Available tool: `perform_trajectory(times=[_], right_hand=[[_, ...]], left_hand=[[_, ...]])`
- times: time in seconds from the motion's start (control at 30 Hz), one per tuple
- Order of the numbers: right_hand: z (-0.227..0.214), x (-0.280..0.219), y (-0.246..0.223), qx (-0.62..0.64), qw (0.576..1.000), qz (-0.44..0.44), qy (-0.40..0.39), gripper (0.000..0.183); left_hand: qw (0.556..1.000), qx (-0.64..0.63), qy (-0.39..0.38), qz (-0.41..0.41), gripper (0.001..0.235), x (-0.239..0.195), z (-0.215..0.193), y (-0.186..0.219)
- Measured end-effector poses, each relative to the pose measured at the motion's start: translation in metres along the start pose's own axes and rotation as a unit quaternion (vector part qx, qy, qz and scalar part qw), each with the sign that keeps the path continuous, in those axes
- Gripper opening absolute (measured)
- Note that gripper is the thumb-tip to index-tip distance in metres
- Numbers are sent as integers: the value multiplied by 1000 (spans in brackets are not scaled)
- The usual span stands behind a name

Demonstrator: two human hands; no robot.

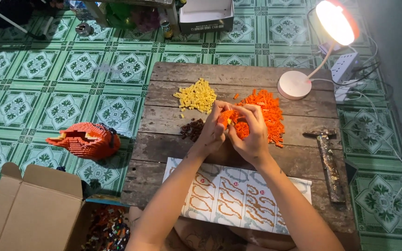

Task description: The person assembles a small toy from orange, yellow, and brown plastic bricks by hand. They pick individual bricks from piles on the table and attach them to a growing structure, occasionally referring to a printed instruction sheet.

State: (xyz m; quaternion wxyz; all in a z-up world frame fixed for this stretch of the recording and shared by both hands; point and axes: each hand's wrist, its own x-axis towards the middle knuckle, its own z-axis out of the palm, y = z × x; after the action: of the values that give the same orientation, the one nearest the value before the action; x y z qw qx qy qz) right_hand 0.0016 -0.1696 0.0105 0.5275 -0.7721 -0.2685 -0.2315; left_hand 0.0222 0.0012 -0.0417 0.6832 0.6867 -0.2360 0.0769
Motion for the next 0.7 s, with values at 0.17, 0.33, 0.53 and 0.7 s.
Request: perform_trajectory(times=[0.17, 0.33, 0.53, 0.7], right_hand=[[-7, 9, -5, -6, 998, -56, -1, 55], [-10, 11, -5, -1, 997, -80, 18, 46], [-7, 8, -2, -16, 996, -73, 41, 46], [-7, 1, 6, -22, 997, -45, 65, 42]], left_hand=[[1000, 28, 8, -2, 104, 6, 1, 15], [999, 44, -2, -6, 95, 1, 2, 17], [999, 27, -16, -7, 91, 2, 8, 24], [991, -121, 29, -39, 89, 3, 12, -3]])
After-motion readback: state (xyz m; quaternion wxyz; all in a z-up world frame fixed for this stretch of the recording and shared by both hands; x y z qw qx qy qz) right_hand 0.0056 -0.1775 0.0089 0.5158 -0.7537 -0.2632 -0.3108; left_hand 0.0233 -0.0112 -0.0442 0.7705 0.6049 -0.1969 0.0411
